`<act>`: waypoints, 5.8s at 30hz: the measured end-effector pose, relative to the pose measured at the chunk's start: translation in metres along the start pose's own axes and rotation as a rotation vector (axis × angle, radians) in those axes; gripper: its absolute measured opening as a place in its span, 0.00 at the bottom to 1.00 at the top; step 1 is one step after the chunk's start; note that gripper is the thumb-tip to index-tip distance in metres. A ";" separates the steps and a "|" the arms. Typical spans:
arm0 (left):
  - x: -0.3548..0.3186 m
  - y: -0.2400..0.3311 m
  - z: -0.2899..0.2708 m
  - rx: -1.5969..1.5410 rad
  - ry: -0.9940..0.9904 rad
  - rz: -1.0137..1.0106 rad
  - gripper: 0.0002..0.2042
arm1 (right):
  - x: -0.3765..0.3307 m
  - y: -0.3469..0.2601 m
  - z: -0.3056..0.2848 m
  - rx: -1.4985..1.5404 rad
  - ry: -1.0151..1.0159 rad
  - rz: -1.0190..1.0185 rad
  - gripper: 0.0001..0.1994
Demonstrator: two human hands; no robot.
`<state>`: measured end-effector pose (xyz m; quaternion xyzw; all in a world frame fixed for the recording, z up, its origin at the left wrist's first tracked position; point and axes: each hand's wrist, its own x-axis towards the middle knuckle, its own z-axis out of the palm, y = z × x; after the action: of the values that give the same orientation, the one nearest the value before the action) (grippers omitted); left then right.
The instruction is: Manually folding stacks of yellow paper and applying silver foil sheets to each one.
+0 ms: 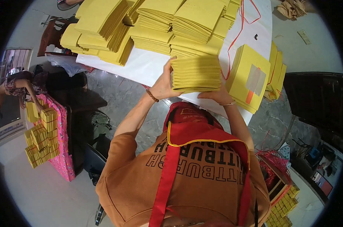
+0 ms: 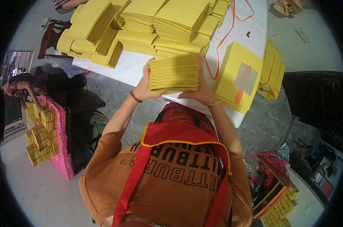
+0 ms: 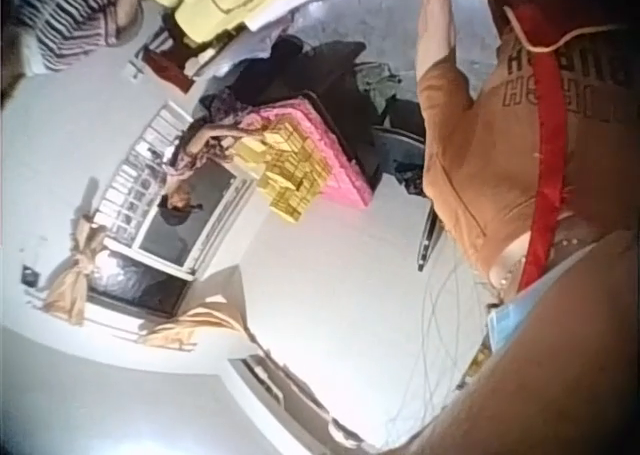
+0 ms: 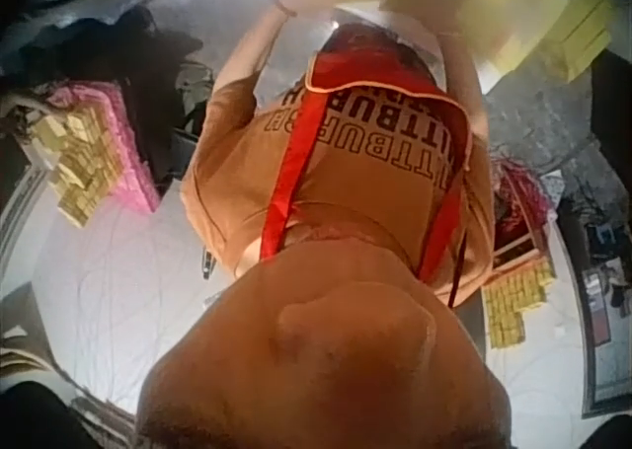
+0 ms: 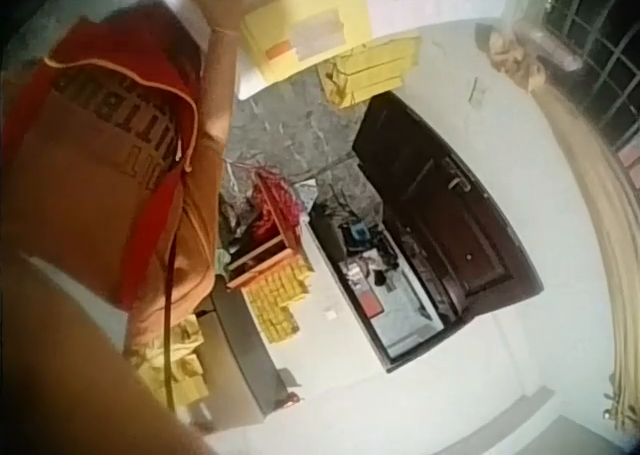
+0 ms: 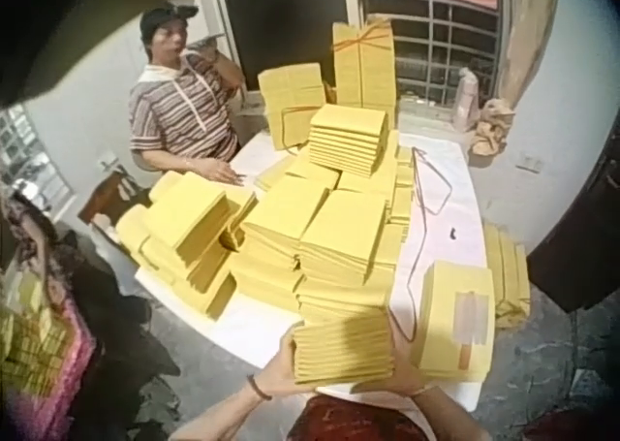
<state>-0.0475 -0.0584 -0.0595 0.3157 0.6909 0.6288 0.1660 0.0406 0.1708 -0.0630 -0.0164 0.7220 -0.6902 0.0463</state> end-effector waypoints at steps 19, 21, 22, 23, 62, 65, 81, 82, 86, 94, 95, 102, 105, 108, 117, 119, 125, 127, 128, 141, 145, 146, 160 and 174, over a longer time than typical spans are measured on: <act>-0.003 -0.075 0.021 0.558 -0.095 0.203 0.53 | -0.010 0.050 0.009 -0.262 0.038 -0.061 0.59; 0.009 -0.034 0.018 0.463 -0.169 0.051 0.49 | -0.012 0.061 0.000 -0.519 0.006 -0.179 0.54; 0.006 -0.023 0.020 0.467 -0.164 0.054 0.49 | -0.009 0.056 -0.001 -0.776 -0.033 -0.297 0.49; -0.002 -0.012 0.025 0.336 -0.068 -0.003 0.48 | -0.013 0.049 -0.002 -0.778 -0.033 -0.304 0.49; 0.087 0.140 0.178 -0.018 -0.152 -0.064 0.15 | -0.123 0.034 -0.106 1.238 0.218 -0.169 0.31; 0.095 0.143 0.185 0.054 -0.131 -0.052 0.19 | -0.095 0.038 -0.125 1.240 0.219 -0.159 0.31; 0.109 0.143 0.188 0.169 -0.107 -0.103 0.23 | -0.079 0.039 -0.135 1.268 0.233 -0.035 0.32; 0.110 0.143 0.189 0.169 -0.106 -0.104 0.23 | -0.079 0.039 -0.135 1.286 0.205 -0.051 0.32; 0.112 0.139 0.188 0.165 -0.104 -0.138 0.25 | -0.074 0.031 -0.142 1.366 -0.004 -0.226 0.33; 0.107 0.145 0.184 0.172 -0.063 -0.154 0.32 | -0.079 0.011 -0.147 1.054 0.204 0.005 0.33; 0.105 0.141 0.185 0.132 -0.068 -0.153 0.33 | -0.081 0.011 -0.149 1.035 0.251 0.062 0.33; 0.109 0.120 0.182 0.119 0.096 0.095 0.46 | -0.060 -0.054 -0.154 0.696 0.212 -0.071 0.27; 0.115 0.126 0.167 -0.057 0.166 0.001 0.43 | -0.043 -0.078 -0.150 0.603 0.235 0.032 0.28; 0.130 0.131 0.148 -0.190 0.233 -0.028 0.41 | -0.017 -0.099 -0.150 0.469 0.207 0.086 0.29; 0.238 0.103 0.020 -0.855 0.932 0.148 0.33 | 0.011 -0.102 -0.165 0.641 0.087 -0.005 0.25; 0.264 0.097 0.008 -0.804 1.050 0.104 0.34 | 0.008 -0.091 -0.166 0.631 0.116 0.050 0.24; 0.315 0.079 0.011 -0.545 1.317 -0.161 0.41 | -0.002 -0.066 -0.171 0.656 0.207 0.179 0.22; 0.322 0.073 0.011 -0.535 1.325 -0.192 0.41 | -0.005 -0.062 -0.173 0.690 0.212 0.171 0.22; 0.325 0.070 0.010 -0.525 1.337 -0.220 0.41 | -0.007 -0.061 -0.174 0.690 0.213 0.171 0.22; 0.339 0.045 0.002 -0.308 1.305 -0.488 0.46 | -0.016 -0.044 -0.169 0.855 0.255 0.193 0.17; 0.348 0.037 -0.013 -0.307 1.268 -0.535 0.49 | -0.021 -0.046 -0.170 0.855 0.276 0.203 0.17; 0.350 0.035 -0.015 -0.253 1.240 -0.561 0.51 | -0.022 -0.046 -0.171 0.854 0.277 0.202 0.17; 0.343 0.040 -0.021 -0.310 1.236 -0.416 0.53 | -0.037 -0.032 -0.177 0.837 0.267 0.134 0.19; 0.138 0.044 0.185 0.050 0.199 0.218 0.17 | -0.102 0.005 -0.208 0.548 0.863 0.160 0.23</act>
<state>-0.0241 0.1723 -0.0217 0.3290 0.6810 0.6539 0.0197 0.1234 0.3873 -0.0541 0.3379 0.4672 -0.7921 -0.2006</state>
